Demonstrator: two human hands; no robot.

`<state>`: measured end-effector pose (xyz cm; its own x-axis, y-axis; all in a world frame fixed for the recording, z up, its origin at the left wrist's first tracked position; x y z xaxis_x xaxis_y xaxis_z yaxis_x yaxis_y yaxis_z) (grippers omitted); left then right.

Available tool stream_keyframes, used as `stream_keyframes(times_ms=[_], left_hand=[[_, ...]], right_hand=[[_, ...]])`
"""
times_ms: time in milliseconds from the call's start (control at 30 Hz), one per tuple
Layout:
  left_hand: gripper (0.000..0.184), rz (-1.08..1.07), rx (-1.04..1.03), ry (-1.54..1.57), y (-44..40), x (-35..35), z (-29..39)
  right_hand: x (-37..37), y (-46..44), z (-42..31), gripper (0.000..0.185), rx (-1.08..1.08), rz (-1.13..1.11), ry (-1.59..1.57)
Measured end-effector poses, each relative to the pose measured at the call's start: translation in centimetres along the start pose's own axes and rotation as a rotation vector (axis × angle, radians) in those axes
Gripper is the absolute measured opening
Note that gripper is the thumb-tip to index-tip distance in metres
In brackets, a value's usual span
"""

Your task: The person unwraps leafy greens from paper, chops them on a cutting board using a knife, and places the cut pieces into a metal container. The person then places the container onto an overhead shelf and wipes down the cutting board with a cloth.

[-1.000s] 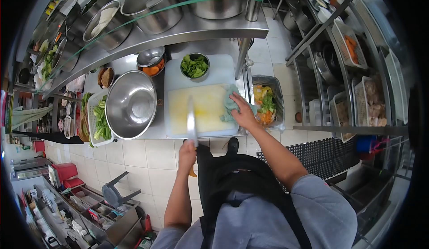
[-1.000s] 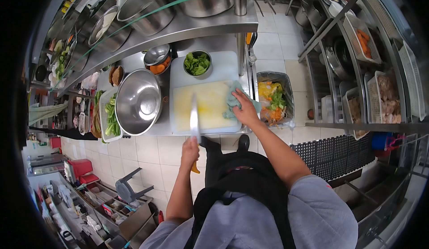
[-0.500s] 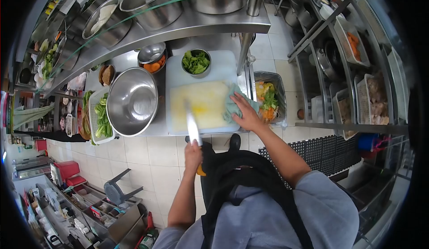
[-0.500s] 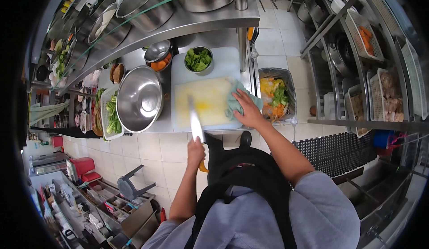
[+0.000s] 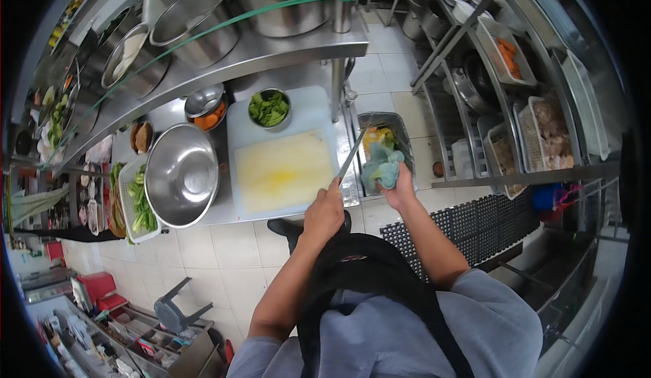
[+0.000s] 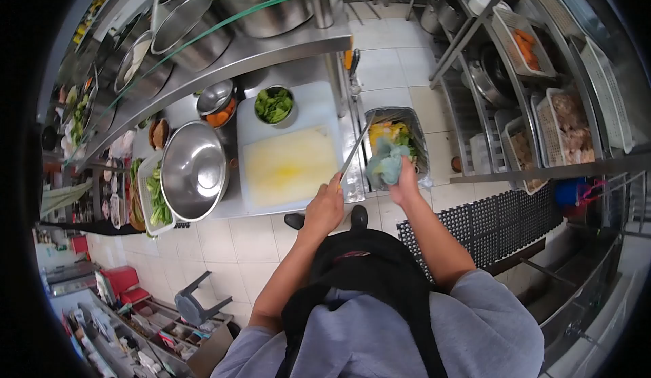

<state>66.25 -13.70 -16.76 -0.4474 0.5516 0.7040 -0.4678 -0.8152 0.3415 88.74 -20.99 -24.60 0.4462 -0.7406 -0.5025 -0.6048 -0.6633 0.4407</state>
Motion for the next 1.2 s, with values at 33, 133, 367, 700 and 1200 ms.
stream_keyframes(times_ms=[33,133,367,700,1200], left_hand=[[0.032,0.047,-0.060,-0.018,-0.8,-0.2,1.3],[0.044,0.061,-0.245,-0.173,-2.2,-3.2,4.5],[0.046,0.054,-0.323,-0.167,2.4,-0.2,3.8],[0.051,0.176,0.028,-0.120,11.0,7.8,-8.7],[0.048,0.305,0.117,0.198,15.3,9.3,-16.1]], right_hand=[[-1.1,1.3,-0.3,0.031,-0.106,-0.030,-0.202],[-3.9,2.7,1.5,0.033,0.012,0.033,-0.108],[-0.7,-1.6,0.9,0.040,0.255,0.189,0.081],[-12.6,-4.8,2.2,0.047,0.630,-0.467,1.322],[-14.1,-3.7,-2.6,0.049,0.664,-0.681,1.161]])
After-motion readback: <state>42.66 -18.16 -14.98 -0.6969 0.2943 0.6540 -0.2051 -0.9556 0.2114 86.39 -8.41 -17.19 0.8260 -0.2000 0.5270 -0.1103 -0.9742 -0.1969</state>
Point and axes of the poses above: each hand's wrist, its own y-axis away from the middle knuckle, its own x-axis out of the back of the hand, z = x × y, the point moved 5 cm from there along -y, towards the middle knuckle, and after that the axes turned 10 degrees about x, right-handed, at the moved point
